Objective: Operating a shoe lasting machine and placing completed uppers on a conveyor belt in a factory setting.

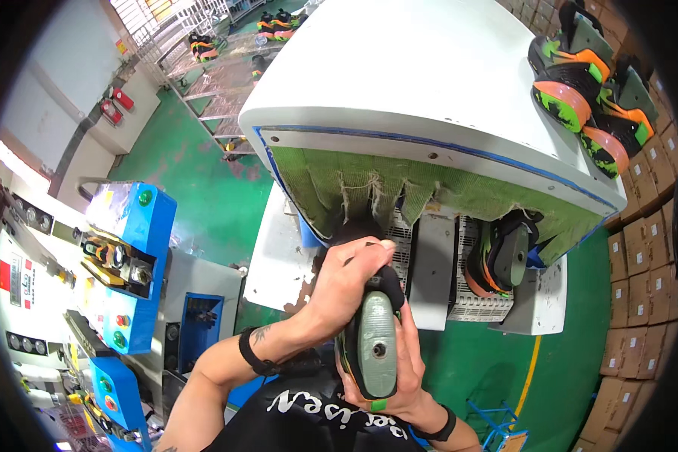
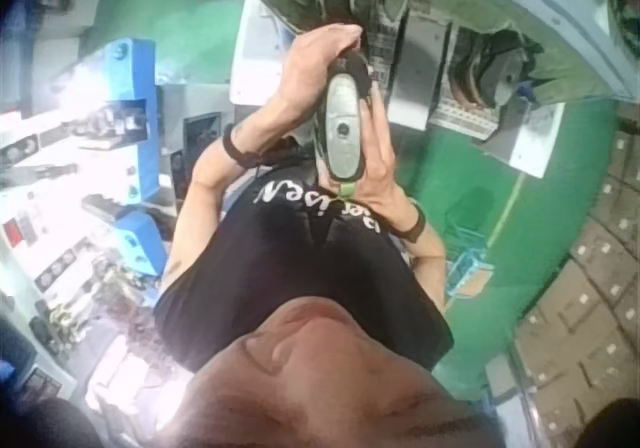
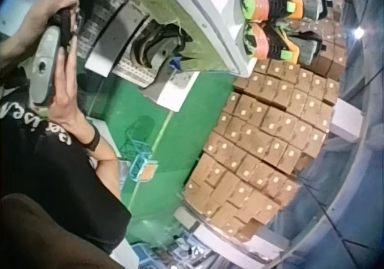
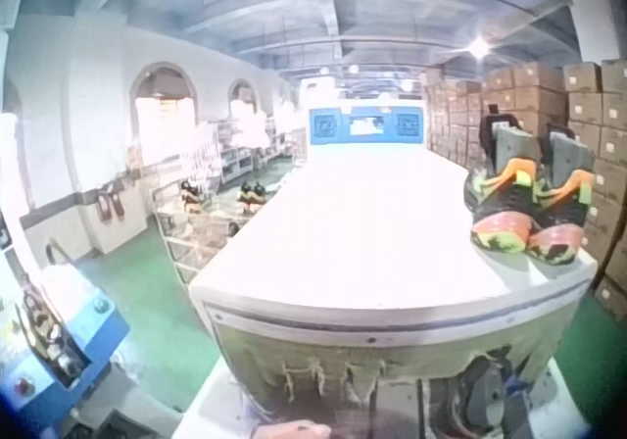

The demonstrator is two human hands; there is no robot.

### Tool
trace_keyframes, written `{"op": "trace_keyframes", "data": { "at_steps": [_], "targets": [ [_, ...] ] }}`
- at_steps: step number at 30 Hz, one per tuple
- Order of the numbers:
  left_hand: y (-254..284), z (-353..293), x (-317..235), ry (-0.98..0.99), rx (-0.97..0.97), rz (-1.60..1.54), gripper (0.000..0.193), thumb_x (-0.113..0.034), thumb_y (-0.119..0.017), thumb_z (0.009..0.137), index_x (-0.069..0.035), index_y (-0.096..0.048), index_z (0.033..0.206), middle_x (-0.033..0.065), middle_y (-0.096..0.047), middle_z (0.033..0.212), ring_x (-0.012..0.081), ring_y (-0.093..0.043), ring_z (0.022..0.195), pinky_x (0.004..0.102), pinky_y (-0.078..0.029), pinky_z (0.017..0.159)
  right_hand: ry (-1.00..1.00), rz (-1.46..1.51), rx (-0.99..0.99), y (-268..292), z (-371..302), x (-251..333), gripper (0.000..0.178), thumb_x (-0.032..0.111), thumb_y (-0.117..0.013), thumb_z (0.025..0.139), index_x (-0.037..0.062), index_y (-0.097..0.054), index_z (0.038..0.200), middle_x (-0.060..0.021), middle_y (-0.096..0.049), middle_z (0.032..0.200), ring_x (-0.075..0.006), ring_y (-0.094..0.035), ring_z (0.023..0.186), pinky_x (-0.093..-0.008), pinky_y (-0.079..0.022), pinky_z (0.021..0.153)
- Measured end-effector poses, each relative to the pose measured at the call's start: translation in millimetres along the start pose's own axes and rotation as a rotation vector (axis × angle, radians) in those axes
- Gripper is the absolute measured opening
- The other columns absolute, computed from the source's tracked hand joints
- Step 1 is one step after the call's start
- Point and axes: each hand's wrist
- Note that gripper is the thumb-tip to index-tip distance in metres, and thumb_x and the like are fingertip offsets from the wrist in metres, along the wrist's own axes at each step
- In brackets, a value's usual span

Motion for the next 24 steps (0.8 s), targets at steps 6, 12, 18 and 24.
{"op": "trace_keyframes", "data": {
  "at_steps": [6,12,18,24],
  "targets": [
    [-2.8,10.8,-0.8,-0.168,0.026,0.388,0.037,-0.027,-0.056,0.094,0.002,-0.055,0.117,0.0133,-0.055,0.123,0.0156,-0.051,0.114,0.0301,-0.040,0.097,-0.039,-0.111,-0.191,-40.2,14.5,-53.9,0.083,0.024,-0.077,0.071,-0.0130,-0.035,0.132,-0.0409,-0.038,0.132,-0.0540,-0.042,0.122,-0.0499,-0.042,0.100],
    [48.7,-83.7,26.3,-0.280,0.169,0.359,0.028,-0.012,-0.060,0.089,0.001,-0.061,0.114,0.0126,-0.064,0.116,0.0176,-0.061,0.102,0.0316,-0.045,0.092,-0.049,-0.300,-0.180,-60.1,58.2,-101.8,0.081,0.030,-0.074,0.075,-0.0125,-0.036,0.133,-0.0423,-0.030,0.137,-0.0544,-0.039,0.125,-0.0477,-0.041,0.102],
    [103.4,-198.1,78.9,-0.095,-0.203,0.419,0.022,-0.014,-0.059,0.090,-0.003,-0.064,0.109,0.0090,-0.068,0.107,0.0202,-0.065,0.099,0.0335,-0.048,0.088,0.110,-0.119,-0.276,-59.3,79.7,-25.0,0.065,0.015,-0.062,0.082,-0.0090,-0.033,0.136,-0.0255,-0.037,0.140,-0.0391,-0.039,0.130,-0.0460,-0.029,0.110],
    [91.2,-281.7,130.0,-0.285,-0.893,0.316,0.025,-0.014,-0.058,0.091,-0.002,-0.061,0.113,0.0118,-0.066,0.107,0.0231,-0.063,0.101,0.0340,-0.048,0.089,0.384,0.756,1.010,-152.2,78.3,164.2,0.054,0.003,-0.064,0.077,-0.0084,-0.048,0.127,-0.0213,-0.058,0.118,-0.0277,-0.057,0.111,-0.0383,-0.046,0.093]
  ]
}}
Point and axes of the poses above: each hand's wrist, its own z-axis towards the middle knuckle, its own y-axis out of the back of the hand, x = y × z
